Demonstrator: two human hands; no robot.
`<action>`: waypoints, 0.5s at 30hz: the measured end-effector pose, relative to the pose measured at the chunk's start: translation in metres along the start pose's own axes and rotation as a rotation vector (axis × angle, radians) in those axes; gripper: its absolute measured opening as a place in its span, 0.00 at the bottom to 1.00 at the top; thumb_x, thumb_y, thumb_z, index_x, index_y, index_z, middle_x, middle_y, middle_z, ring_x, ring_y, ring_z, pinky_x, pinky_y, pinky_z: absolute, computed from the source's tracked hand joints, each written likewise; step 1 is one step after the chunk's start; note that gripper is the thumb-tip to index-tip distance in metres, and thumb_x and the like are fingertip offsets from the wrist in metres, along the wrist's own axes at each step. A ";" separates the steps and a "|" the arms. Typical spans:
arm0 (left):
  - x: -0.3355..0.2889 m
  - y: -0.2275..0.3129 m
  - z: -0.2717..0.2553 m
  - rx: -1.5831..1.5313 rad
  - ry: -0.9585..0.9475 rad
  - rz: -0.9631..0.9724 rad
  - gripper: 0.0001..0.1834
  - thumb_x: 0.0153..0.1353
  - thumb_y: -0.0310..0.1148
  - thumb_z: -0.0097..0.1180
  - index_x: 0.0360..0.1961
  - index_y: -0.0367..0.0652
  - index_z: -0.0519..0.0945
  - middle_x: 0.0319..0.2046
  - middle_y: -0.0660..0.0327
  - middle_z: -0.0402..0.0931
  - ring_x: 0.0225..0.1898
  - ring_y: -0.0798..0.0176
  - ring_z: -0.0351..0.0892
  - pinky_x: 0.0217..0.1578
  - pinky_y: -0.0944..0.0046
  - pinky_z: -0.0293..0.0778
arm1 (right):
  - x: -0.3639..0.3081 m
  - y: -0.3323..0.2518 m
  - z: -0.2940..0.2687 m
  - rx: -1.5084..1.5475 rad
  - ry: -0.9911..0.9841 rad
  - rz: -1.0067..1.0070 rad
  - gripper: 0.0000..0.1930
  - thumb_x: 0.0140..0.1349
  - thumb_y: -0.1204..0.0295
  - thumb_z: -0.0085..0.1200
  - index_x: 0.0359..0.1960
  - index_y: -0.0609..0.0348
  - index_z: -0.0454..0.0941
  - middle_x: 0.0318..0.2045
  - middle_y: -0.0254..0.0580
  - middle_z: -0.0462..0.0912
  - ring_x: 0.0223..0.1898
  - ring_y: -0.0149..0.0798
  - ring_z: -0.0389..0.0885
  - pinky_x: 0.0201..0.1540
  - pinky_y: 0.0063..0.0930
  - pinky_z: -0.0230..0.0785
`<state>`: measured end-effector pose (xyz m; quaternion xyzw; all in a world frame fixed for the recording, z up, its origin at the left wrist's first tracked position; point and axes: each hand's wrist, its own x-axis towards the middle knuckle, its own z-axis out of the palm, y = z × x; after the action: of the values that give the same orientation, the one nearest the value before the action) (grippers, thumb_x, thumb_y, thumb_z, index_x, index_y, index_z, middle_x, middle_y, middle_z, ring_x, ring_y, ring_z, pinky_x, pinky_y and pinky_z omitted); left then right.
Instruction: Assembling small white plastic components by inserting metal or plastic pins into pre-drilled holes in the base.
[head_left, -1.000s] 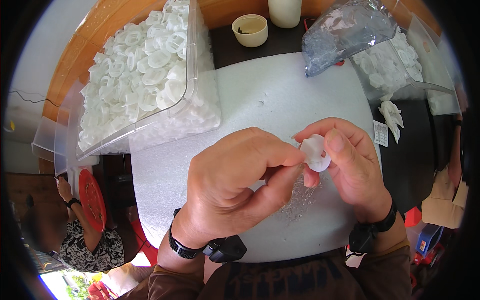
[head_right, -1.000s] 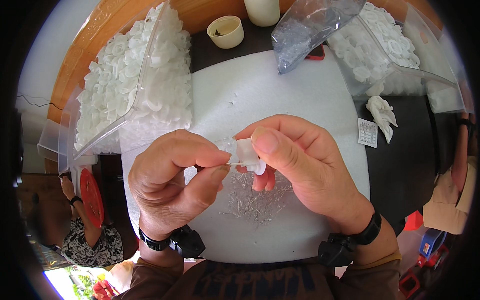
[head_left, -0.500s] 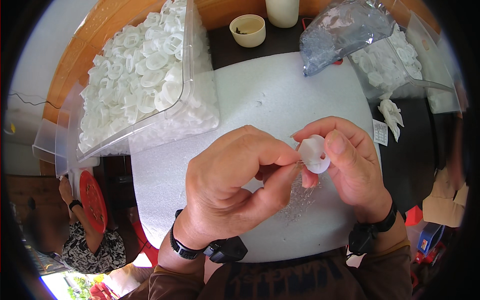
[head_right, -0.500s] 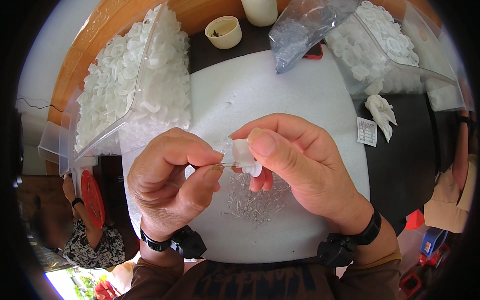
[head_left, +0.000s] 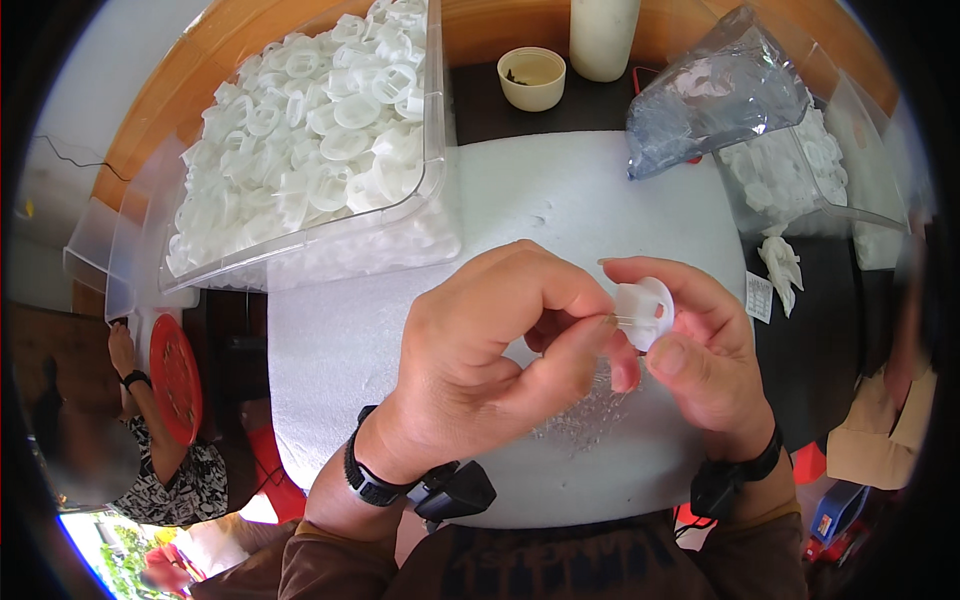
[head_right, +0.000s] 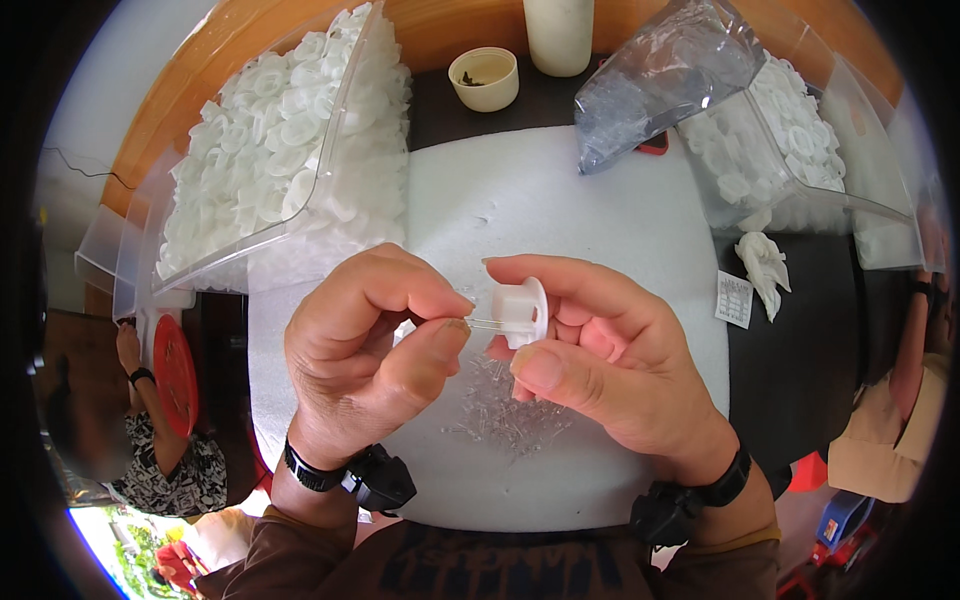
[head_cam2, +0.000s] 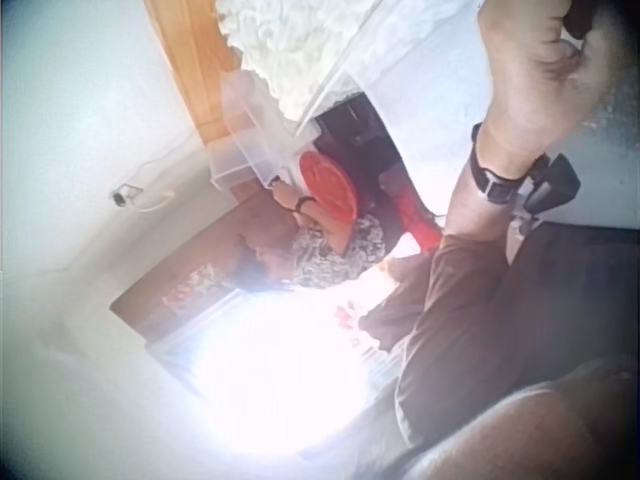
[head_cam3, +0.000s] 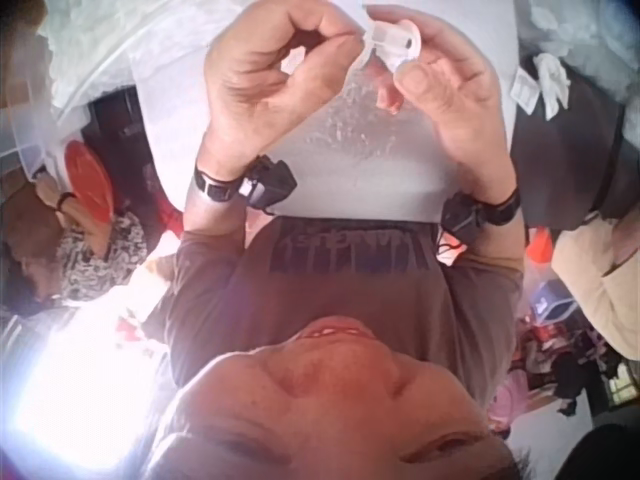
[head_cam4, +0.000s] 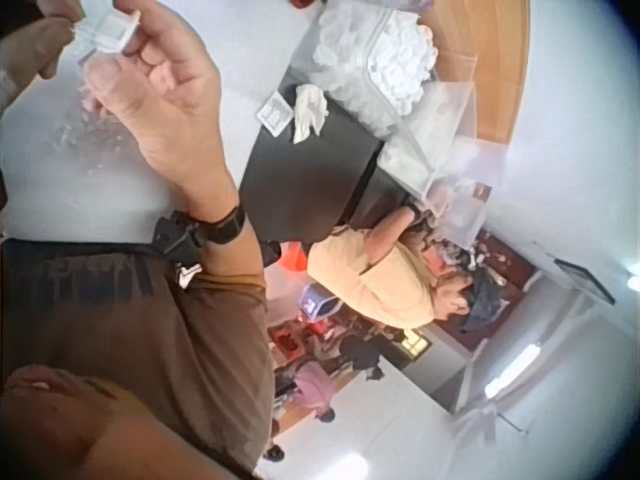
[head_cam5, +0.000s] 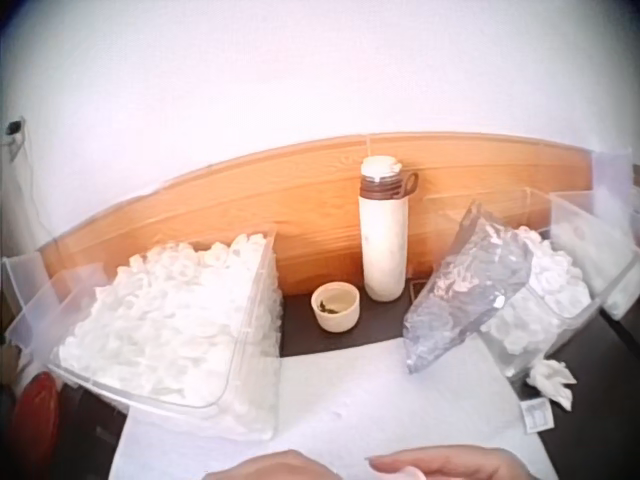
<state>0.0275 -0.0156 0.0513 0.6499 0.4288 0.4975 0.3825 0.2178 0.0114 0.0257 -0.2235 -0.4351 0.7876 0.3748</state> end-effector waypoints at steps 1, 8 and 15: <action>0.000 0.000 -0.001 0.000 0.004 0.000 0.09 0.48 0.14 0.54 0.32 0.34 0.76 0.29 0.59 0.73 0.25 0.71 0.72 0.26 0.73 0.67 | 0.000 0.000 0.001 -0.001 -0.003 0.002 0.27 0.57 0.72 0.59 0.57 0.65 0.66 0.42 0.40 0.75 0.40 0.31 0.77 0.38 0.23 0.72; 0.003 0.000 -0.004 0.123 -0.011 0.154 0.10 0.44 0.17 0.59 0.30 0.36 0.78 0.26 0.59 0.76 0.27 0.67 0.73 0.28 0.70 0.66 | 0.000 0.001 -0.002 0.043 -0.025 0.001 0.26 0.58 0.68 0.58 0.57 0.66 0.67 0.39 0.40 0.76 0.40 0.31 0.76 0.37 0.23 0.72; 0.006 0.000 -0.005 0.346 -0.027 0.320 0.10 0.43 0.20 0.63 0.29 0.39 0.79 0.25 0.61 0.78 0.25 0.63 0.75 0.27 0.67 0.68 | 0.000 -0.001 -0.005 0.000 -0.024 0.002 0.27 0.58 0.67 0.58 0.57 0.66 0.67 0.42 0.41 0.77 0.42 0.31 0.76 0.42 0.22 0.70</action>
<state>0.0239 -0.0096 0.0541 0.7720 0.3941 0.4621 0.1876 0.2217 0.0141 0.0237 -0.2142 -0.4394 0.7905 0.3689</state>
